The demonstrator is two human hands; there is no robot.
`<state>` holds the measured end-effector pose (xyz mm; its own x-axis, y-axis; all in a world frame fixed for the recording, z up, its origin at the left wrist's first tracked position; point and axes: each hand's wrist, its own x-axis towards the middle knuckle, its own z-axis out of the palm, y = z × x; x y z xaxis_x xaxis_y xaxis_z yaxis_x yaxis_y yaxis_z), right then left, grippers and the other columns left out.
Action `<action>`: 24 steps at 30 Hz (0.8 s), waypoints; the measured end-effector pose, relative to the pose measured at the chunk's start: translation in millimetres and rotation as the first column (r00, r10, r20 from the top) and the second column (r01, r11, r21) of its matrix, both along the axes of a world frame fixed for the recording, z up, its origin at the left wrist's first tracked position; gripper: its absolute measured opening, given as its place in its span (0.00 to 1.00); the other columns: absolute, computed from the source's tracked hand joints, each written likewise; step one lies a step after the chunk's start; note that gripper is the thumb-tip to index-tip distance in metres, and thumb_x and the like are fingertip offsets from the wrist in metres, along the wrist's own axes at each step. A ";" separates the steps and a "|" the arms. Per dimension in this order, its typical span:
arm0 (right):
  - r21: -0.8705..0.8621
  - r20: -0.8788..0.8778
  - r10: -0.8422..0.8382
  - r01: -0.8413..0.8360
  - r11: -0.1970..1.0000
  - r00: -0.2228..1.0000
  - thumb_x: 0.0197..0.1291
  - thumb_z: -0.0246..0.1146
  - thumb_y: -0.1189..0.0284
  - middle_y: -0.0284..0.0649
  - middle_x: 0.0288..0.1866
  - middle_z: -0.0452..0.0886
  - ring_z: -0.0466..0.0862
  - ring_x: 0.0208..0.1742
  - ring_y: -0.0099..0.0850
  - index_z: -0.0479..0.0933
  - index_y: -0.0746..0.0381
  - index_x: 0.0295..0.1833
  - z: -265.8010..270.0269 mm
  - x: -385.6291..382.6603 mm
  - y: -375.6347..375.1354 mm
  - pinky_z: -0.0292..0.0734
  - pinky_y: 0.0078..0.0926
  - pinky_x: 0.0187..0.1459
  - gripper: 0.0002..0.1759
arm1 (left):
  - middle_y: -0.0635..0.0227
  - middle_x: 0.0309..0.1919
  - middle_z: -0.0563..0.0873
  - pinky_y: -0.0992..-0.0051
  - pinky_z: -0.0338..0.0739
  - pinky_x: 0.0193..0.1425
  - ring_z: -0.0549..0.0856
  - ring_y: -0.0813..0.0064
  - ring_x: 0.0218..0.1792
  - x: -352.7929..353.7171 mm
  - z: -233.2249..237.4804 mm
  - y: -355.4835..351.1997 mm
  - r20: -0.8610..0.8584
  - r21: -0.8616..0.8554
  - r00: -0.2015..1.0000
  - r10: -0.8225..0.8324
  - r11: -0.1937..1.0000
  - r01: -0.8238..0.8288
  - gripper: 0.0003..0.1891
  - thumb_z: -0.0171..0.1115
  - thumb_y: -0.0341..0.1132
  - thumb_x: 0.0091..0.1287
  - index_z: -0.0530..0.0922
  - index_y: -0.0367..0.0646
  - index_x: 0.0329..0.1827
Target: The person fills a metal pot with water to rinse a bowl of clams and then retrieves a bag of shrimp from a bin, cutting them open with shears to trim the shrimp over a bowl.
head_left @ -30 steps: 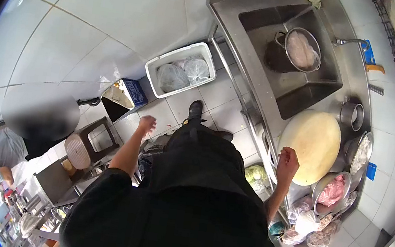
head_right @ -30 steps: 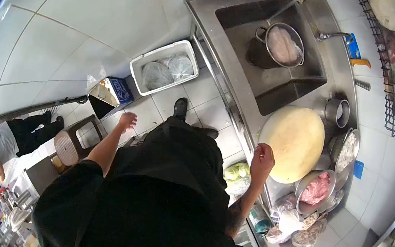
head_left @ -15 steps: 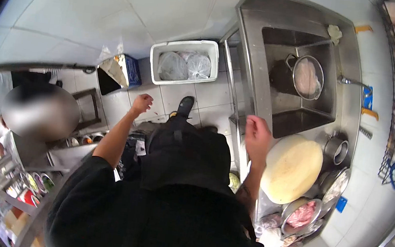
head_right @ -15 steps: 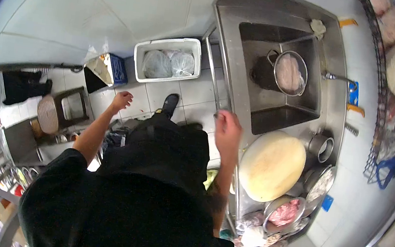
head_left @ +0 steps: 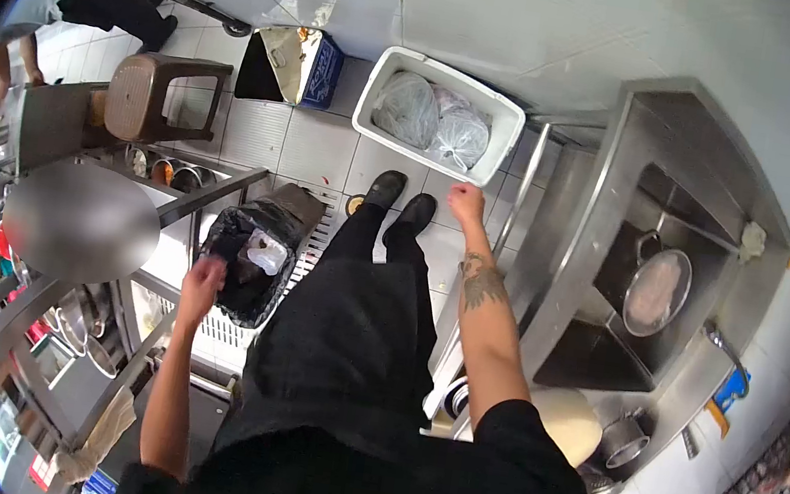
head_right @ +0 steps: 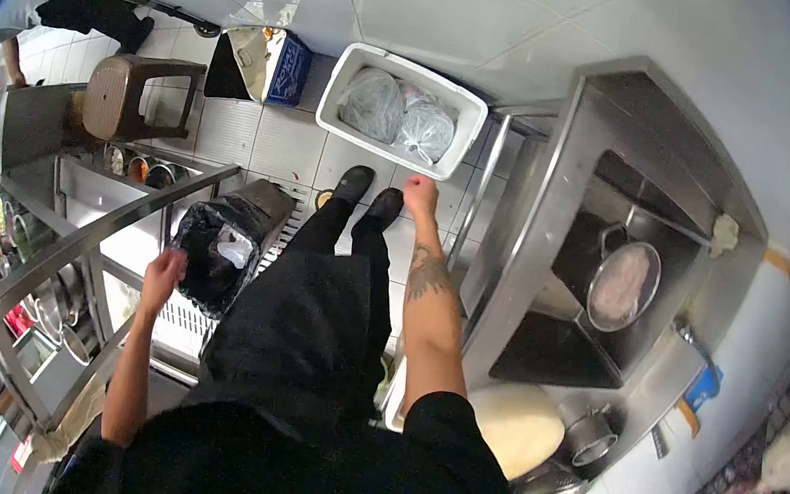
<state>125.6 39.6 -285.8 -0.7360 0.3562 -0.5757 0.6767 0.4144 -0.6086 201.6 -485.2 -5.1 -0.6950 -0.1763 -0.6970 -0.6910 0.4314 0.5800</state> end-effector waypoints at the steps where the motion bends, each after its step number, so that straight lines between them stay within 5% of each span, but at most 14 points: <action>1: 0.079 0.015 0.019 -0.020 0.997 1.000 0.59 0.60 0.68 0.42 0.30 0.87 0.86 0.31 0.28 0.85 0.63 0.38 -22.6 -8.7 8.9 0.80 0.27 0.36 0.11 | 0.70 0.29 0.83 0.79 0.74 0.34 0.79 0.83 0.30 24.0 -4.2 -7.3 -0.055 -0.084 0.996 -0.064 0.995 0.059 0.11 0.56 0.36 0.73 0.80 0.36 0.43; 2: 0.098 0.010 0.039 -0.040 0.994 0.999 0.59 0.60 0.66 0.47 0.33 0.87 0.88 0.35 0.36 0.85 0.62 0.37 -33.9 -18.9 15.9 0.81 0.33 0.39 0.12 | 0.70 0.26 0.82 0.79 0.73 0.34 0.78 0.83 0.29 43.3 -7.2 -8.1 -0.064 -0.224 0.984 -0.168 0.963 0.150 0.12 0.56 0.37 0.73 0.81 0.36 0.39; 3: 0.103 0.004 0.043 -0.043 0.994 0.999 0.59 0.60 0.66 0.47 0.33 0.87 0.88 0.35 0.36 0.85 0.62 0.37 -43.4 -31.4 21.2 0.81 0.33 0.39 0.12 | 0.69 0.24 0.81 0.78 0.72 0.32 0.78 0.82 0.29 74.8 -26.2 -21.7 0.072 -0.219 0.996 -0.061 0.973 0.076 0.13 0.55 0.36 0.73 0.81 0.36 0.36; 5: 0.204 -0.006 0.217 -0.211 0.956 0.976 0.59 0.60 0.65 0.49 0.35 0.86 0.87 0.39 0.46 0.85 0.60 0.38 -63.8 -55.0 26.0 0.80 0.39 0.43 0.12 | 0.69 0.22 0.80 0.77 0.70 0.32 0.76 0.82 0.27 138.8 -65.3 -40.3 0.108 -0.257 0.984 -0.143 0.952 0.166 0.15 0.52 0.37 0.74 0.80 0.36 0.34; 6: 0.160 0.037 0.223 -0.226 0.961 0.974 0.59 0.59 0.66 0.51 0.36 0.85 0.85 0.42 0.51 0.84 0.60 0.37 -74.3 -65.8 26.7 0.79 0.42 0.46 0.11 | 0.69 0.22 0.80 0.76 0.71 0.32 0.77 0.81 0.27 126.8 -43.5 -6.5 0.221 -0.197 0.974 -0.044 0.976 0.089 0.15 0.51 0.36 0.74 0.79 0.37 0.31; 11: 0.251 0.136 0.482 -0.501 0.828 0.866 0.56 0.60 0.69 0.53 0.39 0.84 0.84 0.43 0.52 0.83 0.63 0.36 -218.9 -86.5 41.7 0.78 0.46 0.48 0.11 | 0.68 0.24 0.82 0.78 0.77 0.32 0.81 0.79 0.29 241.4 -94.2 -13.4 0.423 -0.103 0.873 0.244 0.970 -0.221 0.12 0.52 0.30 0.74 0.77 0.38 0.31; 13: 0.230 0.172 0.469 -0.499 0.836 0.866 0.55 0.61 0.67 0.55 0.44 0.84 0.83 0.49 0.52 0.81 0.66 0.44 -260.2 -93.2 41.1 0.78 0.45 0.52 0.15 | 0.65 0.26 0.83 0.77 0.80 0.32 0.83 0.76 0.29 237.0 -91.8 -3.7 0.608 -0.175 0.753 0.254 0.967 -0.185 0.10 0.52 0.30 0.73 0.79 0.35 0.35; 16: 0.300 0.379 0.439 -0.557 0.774 0.814 0.54 0.63 0.65 0.59 0.51 0.81 0.80 0.55 0.55 0.78 0.68 0.52 -301.1 -103.2 35.7 0.76 0.46 0.57 0.23 | 0.65 0.29 0.85 0.78 0.78 0.29 0.84 0.76 0.27 258.8 -101.5 -11.7 0.598 -0.118 0.743 0.302 0.949 -0.291 0.10 0.54 0.33 0.72 0.80 0.36 0.40; 19: 0.354 0.356 0.339 -0.462 0.813 0.871 0.57 0.61 0.62 0.60 0.59 0.77 0.77 0.60 0.54 0.76 0.67 0.56 -303.2 -104.7 25.0 0.73 0.47 0.62 0.25 | 0.66 0.29 0.85 0.78 0.77 0.29 0.84 0.77 0.27 228.0 -104.3 1.3 0.624 -0.126 0.724 0.293 0.953 -0.277 0.10 0.55 0.36 0.72 0.79 0.38 0.42; 24: 0.240 0.460 0.458 -0.603 0.761 0.761 0.56 0.62 0.62 0.57 0.61 0.77 0.75 0.65 0.51 0.77 0.64 0.57 -297.5 -104.1 20.6 0.71 0.49 0.64 0.25 | 0.68 0.31 0.85 0.78 0.77 0.31 0.85 0.77 0.30 165.5 -111.0 17.3 0.566 -0.091 0.762 0.315 0.942 -0.322 0.09 0.53 0.36 0.73 0.79 0.41 0.43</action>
<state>21.5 60.2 -583.4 -0.6368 0.1990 -0.7449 0.4108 0.9051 -0.1095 367.0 -467.9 -116.0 -0.0806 -0.3063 -0.9485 -0.9914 0.1230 0.0445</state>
